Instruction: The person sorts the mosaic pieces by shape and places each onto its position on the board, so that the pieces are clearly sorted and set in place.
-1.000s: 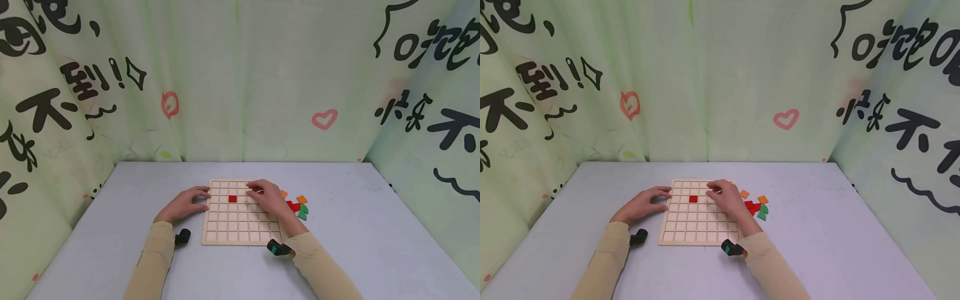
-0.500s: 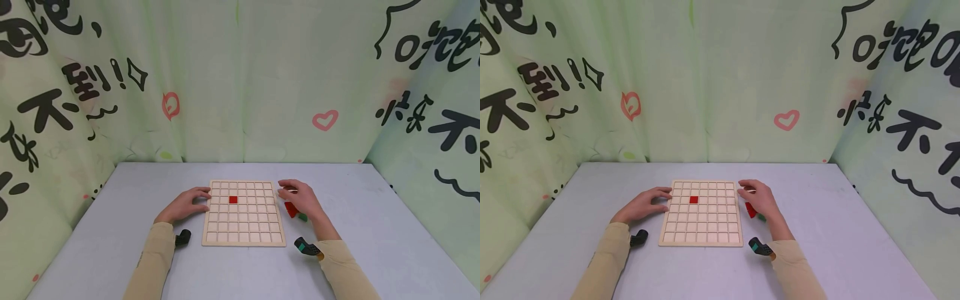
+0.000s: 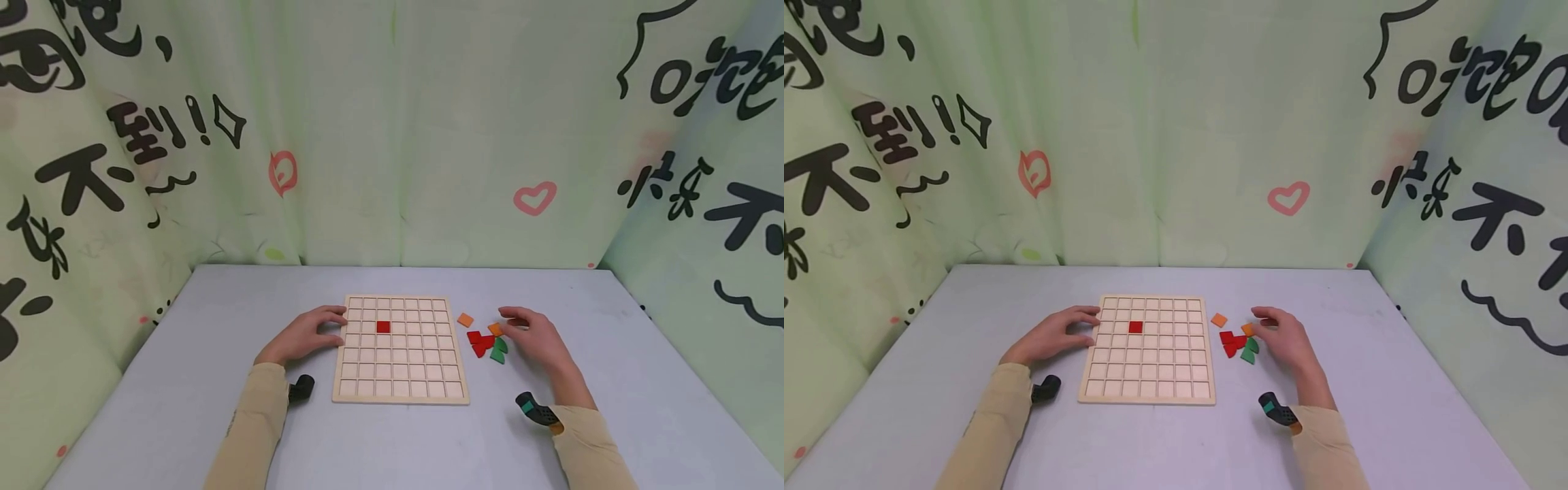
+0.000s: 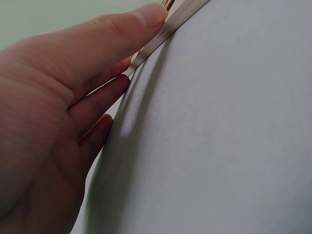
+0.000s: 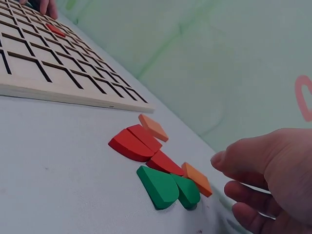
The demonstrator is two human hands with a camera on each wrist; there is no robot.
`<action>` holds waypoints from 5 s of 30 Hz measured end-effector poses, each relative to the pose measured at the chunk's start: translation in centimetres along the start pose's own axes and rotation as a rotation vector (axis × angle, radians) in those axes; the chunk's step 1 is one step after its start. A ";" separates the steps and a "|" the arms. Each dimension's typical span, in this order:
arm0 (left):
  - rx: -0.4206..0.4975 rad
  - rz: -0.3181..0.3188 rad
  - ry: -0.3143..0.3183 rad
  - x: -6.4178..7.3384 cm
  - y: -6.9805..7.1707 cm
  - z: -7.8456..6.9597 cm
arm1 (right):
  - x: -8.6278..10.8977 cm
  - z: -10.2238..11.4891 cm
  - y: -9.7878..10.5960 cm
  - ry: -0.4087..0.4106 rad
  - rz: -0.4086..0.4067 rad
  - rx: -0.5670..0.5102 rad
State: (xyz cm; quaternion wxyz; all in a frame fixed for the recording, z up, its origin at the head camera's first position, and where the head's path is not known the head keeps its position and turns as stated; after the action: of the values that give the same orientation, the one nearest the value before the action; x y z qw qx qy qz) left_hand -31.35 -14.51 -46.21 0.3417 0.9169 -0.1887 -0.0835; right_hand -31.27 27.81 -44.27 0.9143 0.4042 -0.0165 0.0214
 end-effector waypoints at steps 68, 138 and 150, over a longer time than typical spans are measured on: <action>-0.007 0.005 -0.003 0.1 -0.1 0.1 | -0.9 -0.8 -0.6 0.099 -0.070 0.118; 0.008 -0.002 -0.007 0.1 0.1 0.0 | -1.5 12.5 -11.0 0.511 0.118 0.079; 0.009 -0.003 -0.001 0.3 0.1 -0.4 | -1.6 12.8 -11.7 0.454 0.101 0.082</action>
State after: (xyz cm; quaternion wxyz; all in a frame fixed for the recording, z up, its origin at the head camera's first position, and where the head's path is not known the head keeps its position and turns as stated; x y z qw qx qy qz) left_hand -31.01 -14.44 -45.84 0.3371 0.9188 -0.1878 -0.0835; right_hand -32.42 10.44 -44.32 0.8752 0.4243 0.1704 0.1581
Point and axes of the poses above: each hand's wrist, its own x-axis away from the middle knuckle, its own y-axis out of the back of the hand, z = x × y, the point moved 5 cm from there along -x, towards the middle knuckle, and after that the axes turned 1 degree about x, right-handed, at the moved point
